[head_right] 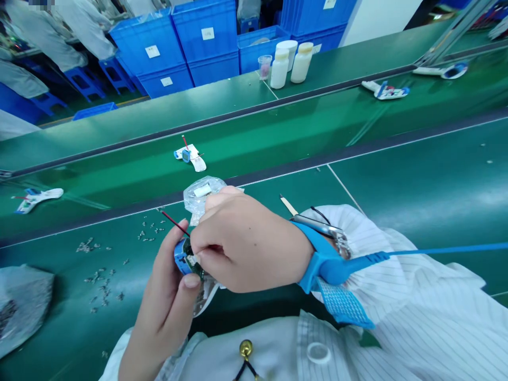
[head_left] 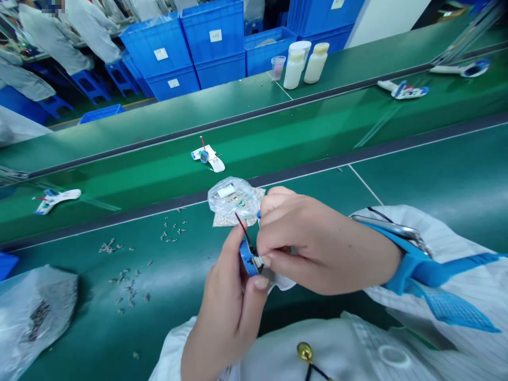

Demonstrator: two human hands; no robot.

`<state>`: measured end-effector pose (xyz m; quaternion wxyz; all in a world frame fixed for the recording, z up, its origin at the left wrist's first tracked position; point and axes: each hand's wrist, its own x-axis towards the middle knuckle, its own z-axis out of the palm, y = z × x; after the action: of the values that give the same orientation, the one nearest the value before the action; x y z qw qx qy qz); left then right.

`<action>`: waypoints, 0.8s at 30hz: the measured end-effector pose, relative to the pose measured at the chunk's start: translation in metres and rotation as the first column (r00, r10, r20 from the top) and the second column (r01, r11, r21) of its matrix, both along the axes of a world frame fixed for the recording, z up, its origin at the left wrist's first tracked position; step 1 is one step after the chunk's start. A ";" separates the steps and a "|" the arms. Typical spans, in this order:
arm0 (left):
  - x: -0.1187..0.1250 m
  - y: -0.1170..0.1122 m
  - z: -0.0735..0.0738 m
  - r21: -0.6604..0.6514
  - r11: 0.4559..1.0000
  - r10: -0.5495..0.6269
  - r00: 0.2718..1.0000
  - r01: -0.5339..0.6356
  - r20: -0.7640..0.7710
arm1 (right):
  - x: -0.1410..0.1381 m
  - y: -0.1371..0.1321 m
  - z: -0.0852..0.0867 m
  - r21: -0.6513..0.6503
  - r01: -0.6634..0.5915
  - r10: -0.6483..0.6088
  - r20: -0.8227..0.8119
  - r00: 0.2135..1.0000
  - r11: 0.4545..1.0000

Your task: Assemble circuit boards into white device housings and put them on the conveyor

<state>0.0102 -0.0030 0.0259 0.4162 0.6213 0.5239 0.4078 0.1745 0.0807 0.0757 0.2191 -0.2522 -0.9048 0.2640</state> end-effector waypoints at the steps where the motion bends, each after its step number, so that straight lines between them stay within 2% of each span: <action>1: 0.000 -0.003 -0.002 -0.025 1.000 0.012 1.000 -0.012 0.007 | 0.000 0.000 0.001 0.014 -0.004 0.004 0.013 1.000 1.000; 4: 0.002 -0.010 -0.007 -0.037 0.999 0.037 0.999 -0.038 -0.036 | -0.001 -0.001 0.004 0.011 -0.064 0.063 0.053 0.997 0.998; 7: 0.010 -0.013 -0.008 0.010 0.996 0.093 0.978 -0.093 -0.188 | -0.003 -0.001 0.002 -0.073 -0.094 0.097 0.039 0.994 0.993; 9: 0.017 -0.012 -0.006 0.057 0.982 0.187 0.946 -0.178 -0.266 | -0.006 -0.002 -0.003 -0.169 -0.026 0.022 -0.026 0.999 0.985; 12: 0.026 -0.007 -0.005 0.091 0.944 0.330 0.892 -0.317 -0.308 | -0.011 -0.008 -0.014 -0.332 0.155 -0.213 -0.147 0.966 0.930; 15: 0.029 -0.002 -0.007 0.112 0.937 0.349 0.853 -0.332 -0.389 | -0.017 -0.017 -0.023 -0.451 0.268 -0.384 -0.186 0.904 0.851; 17: 0.029 0.000 -0.008 0.154 0.940 0.340 0.809 -0.304 -0.480 | -0.019 -0.025 -0.027 -0.456 0.306 -0.426 -0.188 0.885 0.836; 21: 0.029 -0.001 -0.008 0.236 0.925 0.378 0.677 -0.296 -0.632 | -0.022 -0.038 -0.029 -0.336 0.354 -0.443 -0.238 0.865 0.873; 24: 0.027 -0.002 -0.008 0.295 0.922 0.387 0.627 -0.251 -0.676 | -0.023 -0.043 -0.029 -0.296 0.371 -0.446 -0.245 0.861 0.880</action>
<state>0.0374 -0.0053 0.0181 0.0410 0.6612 0.7093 0.2408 0.1515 0.0379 0.0468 0.3757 -0.4199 -0.7465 0.3539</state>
